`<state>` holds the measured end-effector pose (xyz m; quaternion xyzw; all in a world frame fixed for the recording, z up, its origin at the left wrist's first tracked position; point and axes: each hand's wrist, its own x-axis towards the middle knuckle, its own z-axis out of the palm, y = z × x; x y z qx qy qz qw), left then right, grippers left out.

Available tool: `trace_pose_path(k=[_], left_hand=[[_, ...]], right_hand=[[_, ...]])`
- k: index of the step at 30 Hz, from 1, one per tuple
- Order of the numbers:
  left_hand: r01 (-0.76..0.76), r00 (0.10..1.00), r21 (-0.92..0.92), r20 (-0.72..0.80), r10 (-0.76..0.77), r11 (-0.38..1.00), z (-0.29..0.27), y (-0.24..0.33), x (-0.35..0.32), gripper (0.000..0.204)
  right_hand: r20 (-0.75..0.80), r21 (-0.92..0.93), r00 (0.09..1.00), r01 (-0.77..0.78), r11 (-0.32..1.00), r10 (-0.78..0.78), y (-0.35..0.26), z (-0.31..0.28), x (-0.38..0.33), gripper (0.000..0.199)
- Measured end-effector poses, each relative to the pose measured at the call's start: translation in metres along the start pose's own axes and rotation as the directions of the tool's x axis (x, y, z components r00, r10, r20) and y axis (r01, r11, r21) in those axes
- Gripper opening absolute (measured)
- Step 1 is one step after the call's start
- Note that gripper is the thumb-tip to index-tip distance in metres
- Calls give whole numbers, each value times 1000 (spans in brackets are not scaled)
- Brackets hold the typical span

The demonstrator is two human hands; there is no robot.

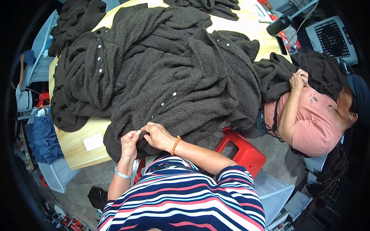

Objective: Inspect brown sweaters and use scissors to trim loose threads at a quality control workbench.

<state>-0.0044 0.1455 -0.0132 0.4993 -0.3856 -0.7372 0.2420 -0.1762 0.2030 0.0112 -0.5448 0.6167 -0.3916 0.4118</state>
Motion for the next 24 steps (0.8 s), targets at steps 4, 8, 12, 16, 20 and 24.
trace_pose_path(k=[4, 8, 12, 16, 20, 24], left_hand=[[-26, 1000, -9, -15, 26, 1000, -1, -1, -1, 7], [32, 999, 38, -41, -30, 999, 2, -1, -4, 12], [-16, 995, 145, 105, 1, 989, 2, 8, -15, 18], [-416, 905, 699, 254, 342, 582, 1, 29, -28, 38], [-509, 821, 745, 271, 502, 431, 21, 44, -40, 41], [-526, 828, 663, 257, 498, 533, 16, 34, -31, 28]], right_hand=[[12, -10, 999, 34, 999, -34, 3, 3, 3, 26], [45, -61, 991, 132, 989, -129, 11, 4, 1, 28], [57, -78, 987, 156, 985, -152, 11, -3, 2, 29], [38, -63, 993, 113, 992, -111, 9, -3, 6, 29], [-18, -53, 986, 163, 985, -164, 7, -3, 7, 26], [43, -74, 987, 155, 985, -152, 2, -8, 6, 25]])
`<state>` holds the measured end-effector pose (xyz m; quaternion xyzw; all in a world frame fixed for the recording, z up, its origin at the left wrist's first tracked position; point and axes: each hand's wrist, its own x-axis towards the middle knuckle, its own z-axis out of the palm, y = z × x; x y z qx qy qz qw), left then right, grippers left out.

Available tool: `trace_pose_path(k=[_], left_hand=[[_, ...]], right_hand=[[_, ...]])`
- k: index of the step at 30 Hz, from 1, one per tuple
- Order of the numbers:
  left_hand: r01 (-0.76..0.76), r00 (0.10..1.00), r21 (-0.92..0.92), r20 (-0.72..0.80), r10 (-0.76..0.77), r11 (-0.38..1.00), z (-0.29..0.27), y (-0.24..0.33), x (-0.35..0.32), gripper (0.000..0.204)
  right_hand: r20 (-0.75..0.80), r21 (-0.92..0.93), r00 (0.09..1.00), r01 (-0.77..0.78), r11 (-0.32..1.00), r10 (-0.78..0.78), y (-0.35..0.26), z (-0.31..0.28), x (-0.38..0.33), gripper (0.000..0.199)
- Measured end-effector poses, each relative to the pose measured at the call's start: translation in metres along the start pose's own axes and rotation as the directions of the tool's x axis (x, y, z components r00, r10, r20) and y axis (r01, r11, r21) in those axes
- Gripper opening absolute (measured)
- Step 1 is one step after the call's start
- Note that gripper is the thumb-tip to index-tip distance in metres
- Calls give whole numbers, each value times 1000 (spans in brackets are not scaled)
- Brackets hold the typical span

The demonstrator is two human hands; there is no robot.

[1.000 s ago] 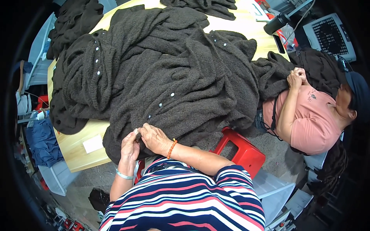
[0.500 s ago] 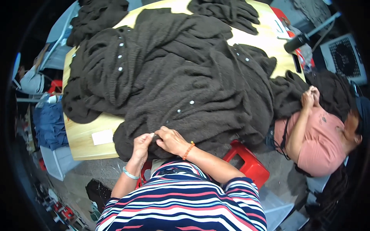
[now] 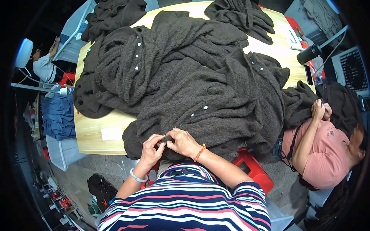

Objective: Inspect brown sweaters and use scissors to trim loose threads at a quality control workbench.

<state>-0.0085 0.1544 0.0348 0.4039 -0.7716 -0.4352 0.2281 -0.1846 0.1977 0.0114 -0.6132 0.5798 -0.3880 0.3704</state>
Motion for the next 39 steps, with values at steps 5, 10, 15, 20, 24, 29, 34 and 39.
trace_pose_path(k=[5, 10, 15, 20, 24, 29, 34, 39], left_hand=[[225, 974, -133, 75, -216, 965, -1, 0, -1, 11], [345, 934, -360, 39, -356, 867, 17, -21, -4, 11], [421, 892, -527, 93, -442, 739, 24, -32, 1, 8], [440, 886, -519, 119, -447, 733, 29, -35, 0, 8], [453, 886, -461, 139, -443, 763, 25, -35, 0, 8], [460, 885, -457, 173, -432, 761, 19, -32, 0, 8], [413, 910, -415, 163, -380, 811, 12, -28, 7, 5], [383, 922, -394, 110, -370, 836, 13, -28, 5, 3]], right_hand=[[135, 5, 990, -32, 999, 31, -2, -9, 3, 24], [200, -10, 980, -25, 1000, 27, 1, -11, 6, 23], [201, 40, 971, -140, 989, 129, 2, -13, 7, 25], [136, 83, 959, -262, 961, 250, 9, -6, 1, 23], [135, 102, 969, -223, 970, 208, 11, -4, -1, 24], [198, 181, 977, -119, 976, 83, 21, -9, -1, 20], [365, 466, 917, -328, 821, 159, 26, -15, 4, 17], [264, 263, 941, -282, 923, 212, 3, -14, 6, 27]])
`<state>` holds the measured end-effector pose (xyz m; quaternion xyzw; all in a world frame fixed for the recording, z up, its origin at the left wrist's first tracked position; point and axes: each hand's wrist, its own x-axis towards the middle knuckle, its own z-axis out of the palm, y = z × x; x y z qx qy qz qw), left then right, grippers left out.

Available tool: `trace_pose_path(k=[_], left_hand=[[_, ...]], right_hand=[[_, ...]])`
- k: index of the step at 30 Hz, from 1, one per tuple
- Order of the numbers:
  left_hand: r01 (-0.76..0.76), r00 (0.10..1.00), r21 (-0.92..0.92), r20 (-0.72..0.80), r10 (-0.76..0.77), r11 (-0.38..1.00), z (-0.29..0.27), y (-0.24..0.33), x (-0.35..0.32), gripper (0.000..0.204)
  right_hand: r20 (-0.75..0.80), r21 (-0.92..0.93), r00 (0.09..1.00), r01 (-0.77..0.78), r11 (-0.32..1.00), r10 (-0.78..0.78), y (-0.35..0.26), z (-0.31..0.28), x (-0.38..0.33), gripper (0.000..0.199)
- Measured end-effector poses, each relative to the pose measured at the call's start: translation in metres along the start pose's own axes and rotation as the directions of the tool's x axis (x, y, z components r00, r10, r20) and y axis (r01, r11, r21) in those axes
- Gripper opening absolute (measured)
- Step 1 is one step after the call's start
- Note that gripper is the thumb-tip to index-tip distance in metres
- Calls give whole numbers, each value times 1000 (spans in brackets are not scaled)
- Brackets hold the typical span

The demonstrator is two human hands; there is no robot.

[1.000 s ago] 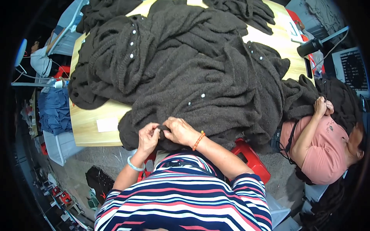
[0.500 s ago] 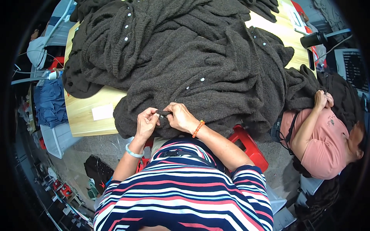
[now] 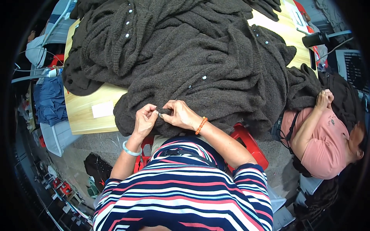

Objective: Inspect brown sweaters and use scissors to trim loose threads at a quality control workbench.

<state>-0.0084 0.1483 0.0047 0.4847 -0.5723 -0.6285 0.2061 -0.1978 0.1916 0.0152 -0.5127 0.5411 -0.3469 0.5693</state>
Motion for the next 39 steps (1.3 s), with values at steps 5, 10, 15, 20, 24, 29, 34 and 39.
trace_pose_path(k=[5, 10, 15, 20, 24, 29, 34, 39], left_hand=[[-10, 998, 171, -53, 19, 985, 7, 1, -7, 3], [-117, 989, 255, -60, 136, 960, 6, 0, -6, 3], [-89, 989, 137, -107, 105, 986, 5, 0, -7, 10], [-357, 856, 476, -179, 486, 804, 10, 28, -24, 19], [-291, 896, 399, -206, 395, 870, 14, 22, -29, 18], [-277, 911, 367, -193, 364, 888, 16, 23, -26, 13], [-284, 921, 395, -143, 363, 874, 17, 17, -25, 14], [-289, 933, 361, -103, 345, 887, 12, 17, -25, 15]], right_hand=[[-86, -131, 994, 60, 990, -71, 3, 8, -4, 28], [-148, -95, 988, 34, 995, -48, 5, 12, -4, 28], [-9, 502, 979, -173, 848, 205, 22, 15, -2, 13], [18, 545, 965, -229, 807, 261, 16, 13, -2, 19], [-41, 467, 983, -141, 873, 181, 11, 15, -3, 21], [-98, 229, 992, -54, 972, 78, 16, 13, -3, 22], [-45, 423, 979, -161, 892, 199, 18, 15, -4, 21], [39, 574, 959, -252, 779, 282, 25, 14, -1, 18]])
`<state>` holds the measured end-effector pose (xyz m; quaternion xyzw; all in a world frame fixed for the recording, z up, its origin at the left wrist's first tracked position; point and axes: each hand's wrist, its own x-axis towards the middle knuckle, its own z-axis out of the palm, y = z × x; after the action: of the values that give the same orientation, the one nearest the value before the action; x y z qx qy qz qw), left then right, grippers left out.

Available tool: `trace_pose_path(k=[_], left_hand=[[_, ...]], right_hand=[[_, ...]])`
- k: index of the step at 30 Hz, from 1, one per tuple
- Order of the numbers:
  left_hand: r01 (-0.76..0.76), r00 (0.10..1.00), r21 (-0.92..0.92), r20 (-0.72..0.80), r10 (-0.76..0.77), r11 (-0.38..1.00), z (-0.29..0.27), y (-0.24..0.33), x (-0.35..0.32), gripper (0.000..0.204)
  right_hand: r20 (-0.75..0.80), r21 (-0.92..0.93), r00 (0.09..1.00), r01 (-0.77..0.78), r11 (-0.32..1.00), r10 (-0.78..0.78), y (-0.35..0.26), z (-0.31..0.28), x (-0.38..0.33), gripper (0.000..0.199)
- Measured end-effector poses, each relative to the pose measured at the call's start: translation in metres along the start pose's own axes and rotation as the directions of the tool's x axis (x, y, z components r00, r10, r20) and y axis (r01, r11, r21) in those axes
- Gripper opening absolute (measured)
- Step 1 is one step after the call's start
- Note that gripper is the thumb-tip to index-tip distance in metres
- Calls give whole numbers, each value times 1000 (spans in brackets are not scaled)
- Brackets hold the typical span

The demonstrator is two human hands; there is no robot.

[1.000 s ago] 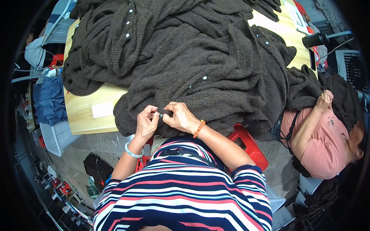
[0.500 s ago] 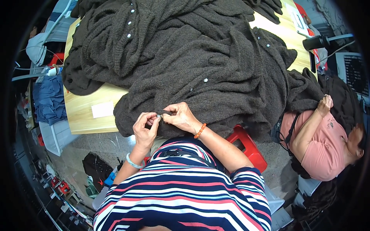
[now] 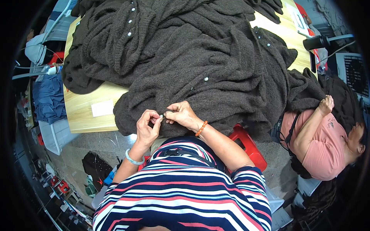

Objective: Inspect brown sweaters and use scissors to trim loose threads at a quality control workbench.

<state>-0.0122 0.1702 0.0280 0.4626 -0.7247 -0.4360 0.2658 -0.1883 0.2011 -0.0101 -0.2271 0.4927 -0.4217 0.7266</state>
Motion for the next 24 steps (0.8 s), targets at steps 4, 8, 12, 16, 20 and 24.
trace_pose_path(k=[4, 8, 12, 16, 20, 24], left_hand=[[-23, 1000, -17, 17, 23, 1000, -3, 1, 3, 16], [-46, 998, -111, 39, 51, 993, -3, -8, 0, 15], [499, 857, -722, 330, -396, 479, -6, -27, -2, 13], [553, 815, -757, 407, -411, 347, -14, -28, 0, 14], [532, 836, -746, 387, -389, 400, -20, -31, 2, 15], [431, 875, -786, 244, -417, 443, -35, -38, 6, 15]], right_hand=[[4, 53, 1000, -22, 998, 22, -1, 0, 3, 18], [108, 274, 976, -212, 938, 189, 4, -9, 6, 19], [105, 86, 986, -142, 986, 133, -1, -5, 5, 20], [174, -125, 984, -15, 992, 37, -10, 1, 5, 19], [127, -519, 970, 242, 819, -206, -17, 11, 1, 23], [94, -756, 984, 171, 632, -154, -31, 3, -9, 28]])
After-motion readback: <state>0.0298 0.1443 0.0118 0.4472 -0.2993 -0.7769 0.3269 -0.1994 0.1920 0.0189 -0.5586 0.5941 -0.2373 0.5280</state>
